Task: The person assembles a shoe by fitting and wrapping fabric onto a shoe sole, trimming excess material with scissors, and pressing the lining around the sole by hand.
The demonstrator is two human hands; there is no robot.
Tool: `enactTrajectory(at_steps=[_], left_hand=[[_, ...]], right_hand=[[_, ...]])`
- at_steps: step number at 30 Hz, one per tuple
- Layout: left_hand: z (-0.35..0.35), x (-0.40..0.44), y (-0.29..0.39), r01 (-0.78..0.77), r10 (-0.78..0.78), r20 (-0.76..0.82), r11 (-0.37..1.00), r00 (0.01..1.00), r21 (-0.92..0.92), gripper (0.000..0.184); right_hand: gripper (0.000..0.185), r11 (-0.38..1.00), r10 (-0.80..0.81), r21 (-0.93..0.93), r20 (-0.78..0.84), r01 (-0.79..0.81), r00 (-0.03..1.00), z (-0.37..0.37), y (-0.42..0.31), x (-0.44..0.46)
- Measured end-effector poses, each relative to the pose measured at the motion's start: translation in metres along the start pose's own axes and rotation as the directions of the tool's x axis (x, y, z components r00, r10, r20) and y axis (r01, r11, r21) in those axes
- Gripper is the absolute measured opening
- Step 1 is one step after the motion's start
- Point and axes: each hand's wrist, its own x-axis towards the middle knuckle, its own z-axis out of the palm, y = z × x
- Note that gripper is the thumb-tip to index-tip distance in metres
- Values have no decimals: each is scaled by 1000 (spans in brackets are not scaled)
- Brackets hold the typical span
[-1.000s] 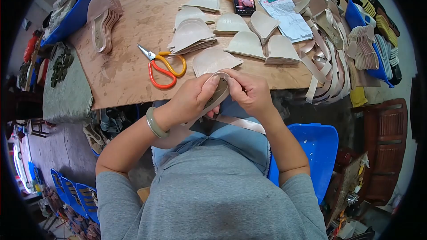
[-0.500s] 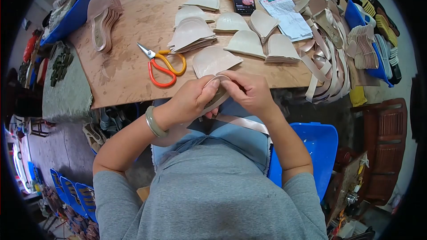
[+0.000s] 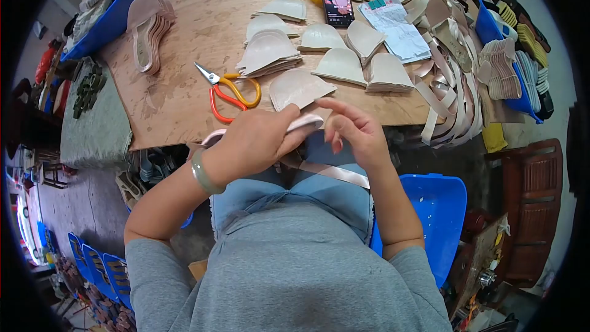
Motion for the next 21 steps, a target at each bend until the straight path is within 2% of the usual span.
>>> enactTrajectory(at_steps=[2, 3, 4, 7, 8, 12, 13, 15, 17, 19, 20, 21], left_hand=[[-10, 0, 9, -100, 104, 15, 899, 994, 426, 20], [-11, 1, 10, -102, 106, 13, 898, 994, 429, 20], [-11, 3, 11, -143, 167, 0, 840, 986, 524, 19], [-10, 5, 13, -222, 342, 3, 604, 940, 765, 15], [-9, 4, 14, -221, 340, 2, 606, 941, 765, 15], [-8, 3, 17, -120, 157, 33, 587, 987, 801, 24], [-8, 3, 17, -123, 157, 37, 587, 987, 800, 24], [-7, -1, 20, -174, 343, -46, 582, 938, 794, 25], [-6, -8, 23, -227, 520, -127, 563, 845, 794, 26], [-1, -35, 26, -346, 540, -69, 627, 839, 698, 40], [3, -46, 22, -355, 546, -59, 619, 836, 701, 40], [9, -57, 14, -255, 327, -142, 891, 934, 375, 43]], right_hand=[[25, 990, 87, 118, -50, -80, 995, -2, -1, -4], [25, 990, 82, 117, -50, -76, 995, -1, -1, -5], [24, 974, 115, 197, -7, -111, 993, 2, -2, -6], [25, 878, 198, 416, 135, -237, 971, 13, -2, -8], [25, 877, 200, 417, 136, -239, 970, 16, -2, -9], [29, 915, 202, 335, 99, -224, 974, 25, -1, -7], [29, 914, 204, 338, 96, -224, 974, 27, 1, -7], [30, 932, 145, 331, 31, -147, 989, 32, 8, -7], [31, 946, 78, 318, -38, -62, 996, 33, 10, -6], [31, 938, 55, 344, -39, -38, 998, 27, 6, -4], [31, 926, 41, 375, -31, -26, 999, 24, 5, -3], [31, 913, 28, 408, -20, -18, 999, 23, 5, -2]])
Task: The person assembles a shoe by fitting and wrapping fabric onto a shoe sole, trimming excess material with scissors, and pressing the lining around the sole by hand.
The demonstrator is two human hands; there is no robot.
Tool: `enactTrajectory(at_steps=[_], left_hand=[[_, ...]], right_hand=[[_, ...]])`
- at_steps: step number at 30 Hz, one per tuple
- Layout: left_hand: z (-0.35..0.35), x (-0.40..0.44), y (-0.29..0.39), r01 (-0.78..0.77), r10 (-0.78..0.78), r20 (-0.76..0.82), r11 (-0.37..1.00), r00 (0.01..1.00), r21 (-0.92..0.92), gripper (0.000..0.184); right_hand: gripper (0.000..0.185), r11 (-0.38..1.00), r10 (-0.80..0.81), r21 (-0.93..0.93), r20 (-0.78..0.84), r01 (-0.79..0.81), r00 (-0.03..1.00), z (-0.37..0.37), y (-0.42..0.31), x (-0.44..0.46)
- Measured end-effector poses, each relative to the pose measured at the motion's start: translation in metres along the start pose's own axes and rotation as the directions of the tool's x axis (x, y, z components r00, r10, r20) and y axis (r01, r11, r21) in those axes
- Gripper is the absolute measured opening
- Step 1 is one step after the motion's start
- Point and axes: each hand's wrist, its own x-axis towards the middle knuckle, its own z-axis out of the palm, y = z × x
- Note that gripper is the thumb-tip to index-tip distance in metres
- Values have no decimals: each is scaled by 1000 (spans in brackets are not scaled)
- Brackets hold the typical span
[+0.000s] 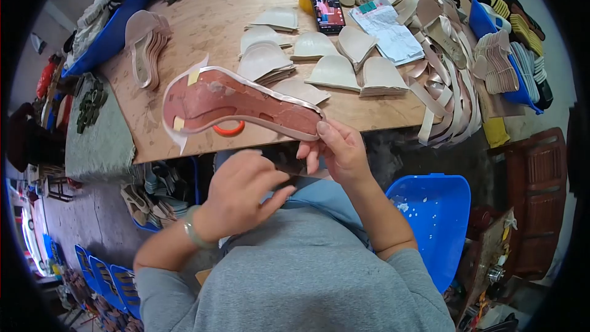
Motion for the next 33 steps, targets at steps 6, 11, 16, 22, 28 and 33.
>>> enactTrajectory(at_steps=[6, 11, 16, 22, 28, 33], left_hand=[[25, 33, -16, -173, -582, -277, 230, 765, -958, 41], [63, 52, -28, -433, -521, -591, 403, 615, -806, 33], [70, 58, -14, -324, -483, -710, 657, 512, -680, 29], [59, 48, -41, -448, -562, -578, 367, 591, -815, 34], [47, 48, -51, -327, -643, -250, -2, 724, -945, 33], [56, 49, -58, -392, -590, -264, -98, 763, -915, 37]], right_hand=[[33, 995, 96, 25, 134, -101, 986, 21, 12, 12], [36, 995, -90, 20, -230, 97, 969, 41, 40, 22], [40, 958, -284, -44, -295, 283, 913, 49, 51, 44], [39, 992, -14, -129, -223, -15, 975, 40, 26, 38], [40, 967, 75, -241, -22, -78, 997, 34, 17, 44], [34, 906, -110, -413, -20, 92, 994, 31, 30, 41]])
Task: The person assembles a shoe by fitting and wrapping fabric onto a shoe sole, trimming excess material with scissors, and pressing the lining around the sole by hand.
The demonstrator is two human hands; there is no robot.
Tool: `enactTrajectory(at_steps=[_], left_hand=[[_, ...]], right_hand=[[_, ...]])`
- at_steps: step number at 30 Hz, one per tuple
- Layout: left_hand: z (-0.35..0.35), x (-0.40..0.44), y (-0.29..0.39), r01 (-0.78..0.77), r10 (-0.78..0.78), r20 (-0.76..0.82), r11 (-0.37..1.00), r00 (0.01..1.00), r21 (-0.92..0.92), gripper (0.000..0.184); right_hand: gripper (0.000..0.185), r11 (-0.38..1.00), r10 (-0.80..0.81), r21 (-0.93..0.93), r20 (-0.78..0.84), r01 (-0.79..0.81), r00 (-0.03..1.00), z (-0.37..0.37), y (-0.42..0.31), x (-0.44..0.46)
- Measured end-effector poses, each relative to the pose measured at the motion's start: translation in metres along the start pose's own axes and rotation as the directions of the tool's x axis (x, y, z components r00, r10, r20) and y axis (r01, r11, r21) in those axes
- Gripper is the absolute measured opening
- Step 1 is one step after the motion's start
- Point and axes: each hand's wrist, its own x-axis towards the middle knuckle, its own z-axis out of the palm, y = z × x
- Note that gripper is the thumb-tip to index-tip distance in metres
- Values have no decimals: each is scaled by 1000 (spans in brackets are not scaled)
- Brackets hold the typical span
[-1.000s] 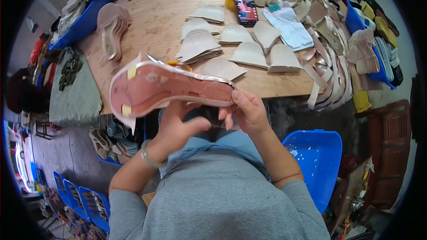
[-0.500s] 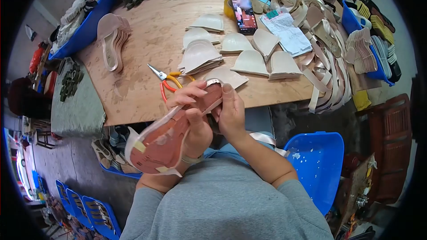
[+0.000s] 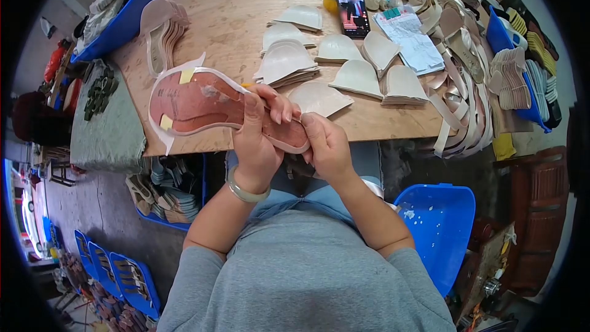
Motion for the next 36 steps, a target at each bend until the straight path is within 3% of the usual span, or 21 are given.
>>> enactTrajectory(at_steps=[3, 4, 8, 9, 13, 16, 18, 24, 28, 30, 31, 33, 34, 36], left_hand=[[-2, 2, 3, 69, -69, 3, 991, 998, -119, 38], [-1, 2, 3, 64, -65, 2, 991, 998, -115, 38], [0, 0, 3, 64, -64, 28, 998, 998, 25, 32], [-2, -2, 6, 52, -53, 23, 998, 998, 33, 32], [-7, -7, 11, 72, -93, 88, 975, 992, 212, 27], [-15, -16, 24, 45, -86, 155, 966, 984, 254, 23], [-17, -20, 39, -19, -160, 265, 824, 951, 566, 25], [-6, -43, 62, 110, -141, 33, 880, 989, 462, 26], [-24, -53, 53, 111, -109, -51, 993, 993, 39, 43], [-33, -57, 51, 212, -191, -109, 950, 975, 228, 53], [-35, -57, 55, 188, -159, -134, 952, 978, 242, 53], [-39, -53, 58, 263, -293, 70, 921, 953, 287, 56], [-39, -53, 59, 262, -292, 68, 923, 954, 282, 56], [-35, -52, 62, 261, -301, 84, 912, 950, 315, 36]], right_hand=[[28, 886, 241, 354, 202, -300, 949, -10, -9, 1], [28, 886, 239, 354, 207, -300, 949, -11, -12, 1], [23, 969, 229, 64, 143, -240, 963, -6, -20, -1], [23, 969, 226, 64, 157, -238, 961, -3, -17, -2], [18, 986, 50, -163, 101, -33, 994, -4, 3, -11], [15, 994, 108, -35, 165, -104, 980, -4, -5, -12], [16, 993, 118, -55, 346, -105, 931, -2, -6, -13], [16, 991, 137, -52, 331, -127, 934, 14, -5, -17], [23, 884, 286, 201, 484, -423, 827, 33, 16, -18], [25, 876, 296, 200, 494, -438, 817, 35, 32, -17], [25, 874, 295, 187, 530, -449, 795, 31, 30, -13], [24, 974, 227, -87, 442, -211, 868, 16, 25, -10], [28, 976, 198, 4, 382, -216, 903, 13, 16, -5], [32, 973, 174, 95, 299, -210, 938, 13, -7, 4]])
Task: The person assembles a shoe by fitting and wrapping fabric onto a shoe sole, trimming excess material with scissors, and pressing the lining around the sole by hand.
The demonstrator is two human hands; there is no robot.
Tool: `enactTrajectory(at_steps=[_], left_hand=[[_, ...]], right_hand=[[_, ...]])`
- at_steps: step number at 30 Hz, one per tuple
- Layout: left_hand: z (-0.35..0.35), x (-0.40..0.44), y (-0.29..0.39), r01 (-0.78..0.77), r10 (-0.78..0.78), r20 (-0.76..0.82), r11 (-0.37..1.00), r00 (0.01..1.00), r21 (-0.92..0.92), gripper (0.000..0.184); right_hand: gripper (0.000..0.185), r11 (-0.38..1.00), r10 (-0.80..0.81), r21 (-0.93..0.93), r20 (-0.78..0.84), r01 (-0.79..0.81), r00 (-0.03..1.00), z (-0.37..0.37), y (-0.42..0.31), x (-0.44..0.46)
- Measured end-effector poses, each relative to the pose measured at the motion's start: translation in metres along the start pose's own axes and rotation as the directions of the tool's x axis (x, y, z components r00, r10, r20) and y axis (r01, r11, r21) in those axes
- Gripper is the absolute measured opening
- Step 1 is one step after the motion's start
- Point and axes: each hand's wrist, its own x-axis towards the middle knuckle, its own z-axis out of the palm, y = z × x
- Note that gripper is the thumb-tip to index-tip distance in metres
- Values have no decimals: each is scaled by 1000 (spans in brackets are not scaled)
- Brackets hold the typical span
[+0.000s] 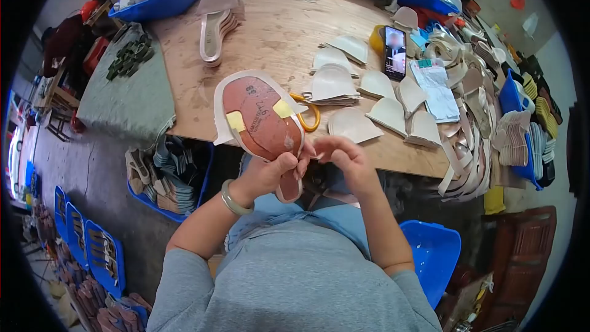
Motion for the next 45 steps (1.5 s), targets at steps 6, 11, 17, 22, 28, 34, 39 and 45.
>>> enactTrajectory(at_steps=[6, 11, 17, 22, 28, 34, 39, 45], left_hand=[[-2, -1, -4, 54, -69, 119, 991, 991, 120, 22], [-6, -8, -9, 54, -124, 240, 958, 963, 280, 33], [-2, -6, -15, 105, -180, 370, 971, 912, 214, 57], [-17, -21, 7, -6, -152, 234, 828, 960, 561, 63], [-15, -37, 42, 23, 11, -111, 954, 994, 299, 60], [-47, -64, 22, 113, -287, -278, 853, 917, -509, 46], [-96, -75, 24, 274, -384, -253, 883, 888, -382, 38], [-100, -85, 44, 620, -579, -304, 783, 757, 54, 31]], right_hand=[[39, 946, -55, 319, -4, 54, 998, 13, -12, 14], [45, 920, 35, 381, 138, -86, 990, 5, -18, 15], [40, 963, 89, 225, 264, -151, 961, -12, -34, 1], [31, 1000, 9, 28, 110, -12, 994, 6, -48, -13], [21, 634, -654, -197, 379, 748, 655, 25, -33, -2], [20, 383, -590, -419, 574, 823, 567, 63, 16, 14], [36, 285, -543, -685, 460, 670, 702, 36, 19, 52], [39, 202, -375, -960, 107, 194, 921, 41, 22, 112]])
